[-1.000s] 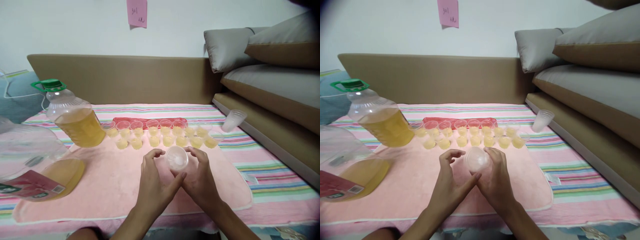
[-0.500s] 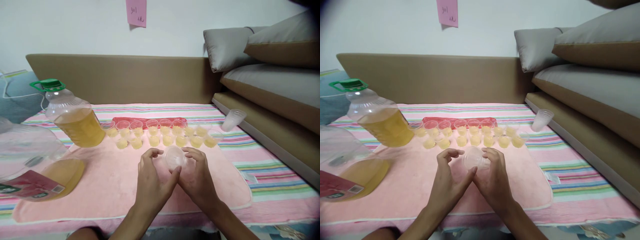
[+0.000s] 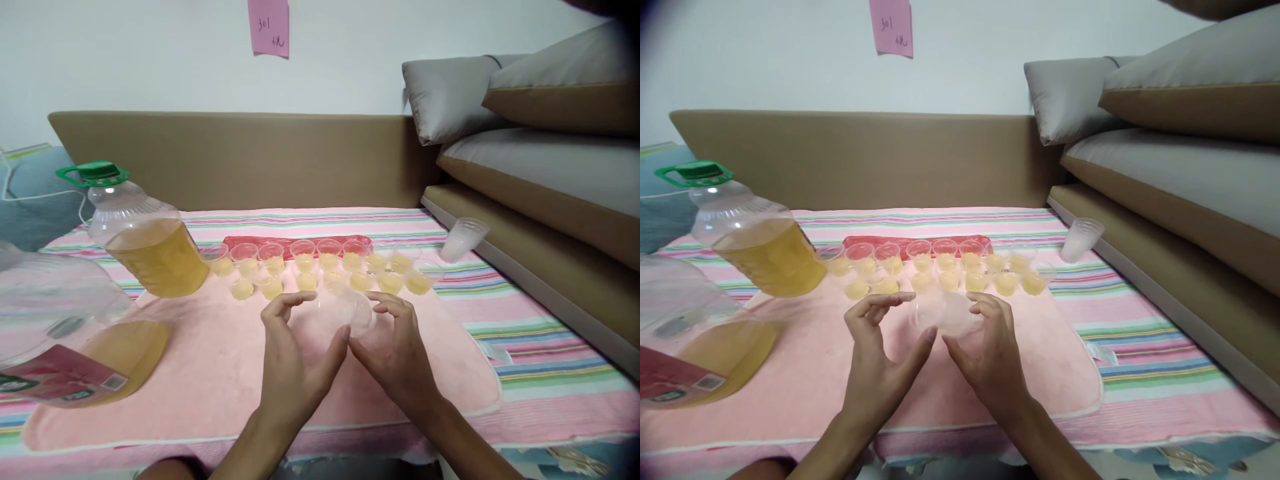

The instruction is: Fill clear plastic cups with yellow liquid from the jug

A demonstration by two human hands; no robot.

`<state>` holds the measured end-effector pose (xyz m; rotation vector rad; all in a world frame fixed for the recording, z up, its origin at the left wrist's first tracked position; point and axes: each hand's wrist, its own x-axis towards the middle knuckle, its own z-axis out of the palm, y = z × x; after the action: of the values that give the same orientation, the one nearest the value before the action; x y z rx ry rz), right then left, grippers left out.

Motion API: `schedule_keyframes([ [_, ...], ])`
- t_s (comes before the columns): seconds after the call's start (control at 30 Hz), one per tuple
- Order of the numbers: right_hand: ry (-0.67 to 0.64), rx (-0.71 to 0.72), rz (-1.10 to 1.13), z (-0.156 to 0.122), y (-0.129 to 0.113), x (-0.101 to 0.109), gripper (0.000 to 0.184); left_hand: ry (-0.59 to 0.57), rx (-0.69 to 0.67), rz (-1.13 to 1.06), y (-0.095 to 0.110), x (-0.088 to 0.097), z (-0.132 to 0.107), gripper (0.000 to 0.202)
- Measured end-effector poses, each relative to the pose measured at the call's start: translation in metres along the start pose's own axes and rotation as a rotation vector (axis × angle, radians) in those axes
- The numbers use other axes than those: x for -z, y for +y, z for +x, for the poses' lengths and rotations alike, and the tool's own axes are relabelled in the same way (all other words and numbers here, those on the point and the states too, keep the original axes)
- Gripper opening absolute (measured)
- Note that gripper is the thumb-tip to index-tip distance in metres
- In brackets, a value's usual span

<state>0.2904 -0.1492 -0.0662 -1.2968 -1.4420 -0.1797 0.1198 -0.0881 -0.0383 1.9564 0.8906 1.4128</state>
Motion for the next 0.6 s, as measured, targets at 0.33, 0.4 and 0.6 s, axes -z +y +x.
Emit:
schedule_keyframes([
  [0.33,0.258,-0.034,-0.04,0.025,0.027,0.033,0.055,0.053,0.0,-0.232,-0.003,0.014,0.013,0.053],
  [0.4,0.375,-0.014,-0.103,0.033,0.044,0.053,0.062,0.003,-0.012,-0.193,-0.002,0.014,0.011,0.055],
  [0.6,0.629,-0.248,-0.326,0.031,0.126,0.12,0.086,-0.103,0.087,-0.156,0.004,0.008,0.006,0.057],
])
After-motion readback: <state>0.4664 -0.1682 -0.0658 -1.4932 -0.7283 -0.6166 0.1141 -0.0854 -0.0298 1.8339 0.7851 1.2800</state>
